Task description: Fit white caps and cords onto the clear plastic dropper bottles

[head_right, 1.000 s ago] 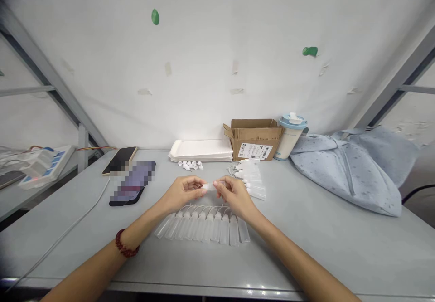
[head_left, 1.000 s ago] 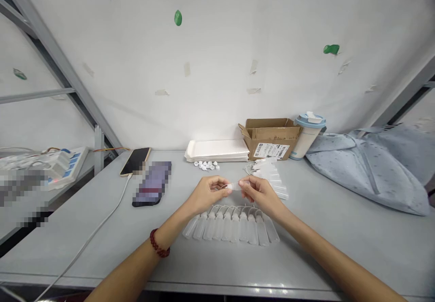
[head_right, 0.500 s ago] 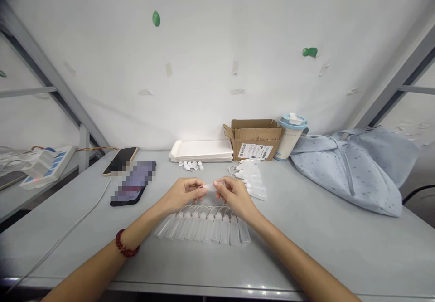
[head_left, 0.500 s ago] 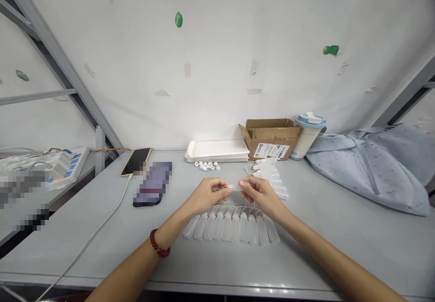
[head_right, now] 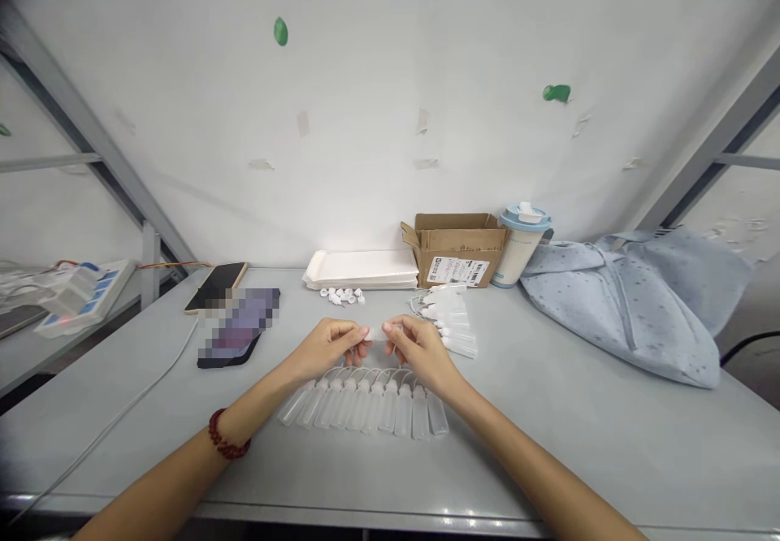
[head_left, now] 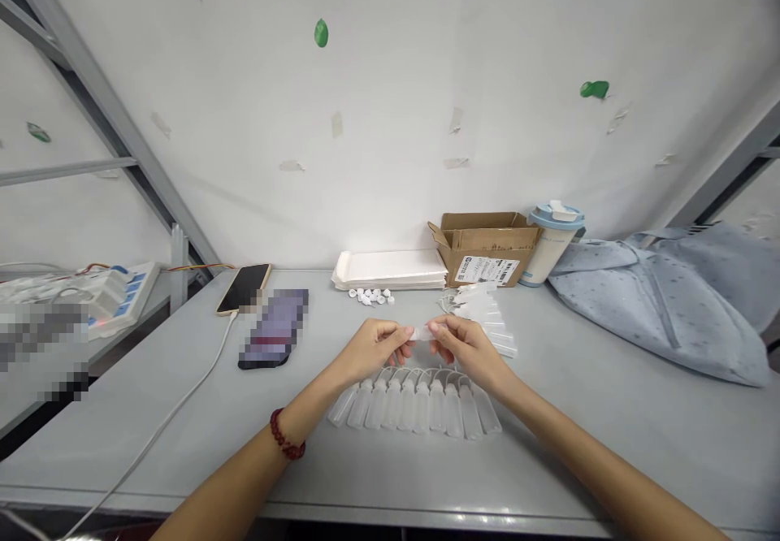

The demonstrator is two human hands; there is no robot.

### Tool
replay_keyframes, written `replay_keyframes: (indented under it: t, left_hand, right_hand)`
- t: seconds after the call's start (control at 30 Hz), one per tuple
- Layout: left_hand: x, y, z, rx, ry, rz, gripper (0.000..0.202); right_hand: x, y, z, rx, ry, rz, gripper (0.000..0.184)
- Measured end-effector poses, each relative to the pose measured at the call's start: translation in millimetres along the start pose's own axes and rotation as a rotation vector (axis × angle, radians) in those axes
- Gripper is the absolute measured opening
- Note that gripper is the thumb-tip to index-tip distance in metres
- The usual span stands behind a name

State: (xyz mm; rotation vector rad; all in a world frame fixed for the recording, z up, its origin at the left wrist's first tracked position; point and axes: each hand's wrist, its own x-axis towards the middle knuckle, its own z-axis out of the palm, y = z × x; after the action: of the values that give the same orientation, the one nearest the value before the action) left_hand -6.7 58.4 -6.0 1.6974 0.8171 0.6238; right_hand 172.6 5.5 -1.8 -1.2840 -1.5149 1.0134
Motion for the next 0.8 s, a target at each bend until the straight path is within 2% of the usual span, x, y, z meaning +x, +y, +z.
replay_keyframes:
  t: [0.23,0.4,0.5,0.7,0.8]
  left_hand:
    - [-3.8,6.9,-2.0,-0.001,0.012,0.037,0.030]
    - [-3.8,9.2,0.9,0.033,0.052,0.027,0.029]
    - [-2.7,7.8,2.1,0.023,0.058,0.024,0.031]
    - [-0.1,4.5,1.7,-0.037,0.068,-0.029,0.036]
    - [-0.2,6.3,0.8,-0.046,0.056,-0.020,0.036]
  right_hand:
    - [-1.3,2.5,0.5,-0.022,-0.032,0.017,0.034]
    - [-1.0,1.6,0.5,-0.022,-0.031,0.041,0.039]
    - [-1.0,0.9,0.5,-0.018,-0.013,0.025,0.033]
    - [-2.9,1.1,0.7,-0.288,0.099,-0.149,0.025]
    - [-4.0,1.7,0.9,-0.370,0.115,-0.217,0.025]
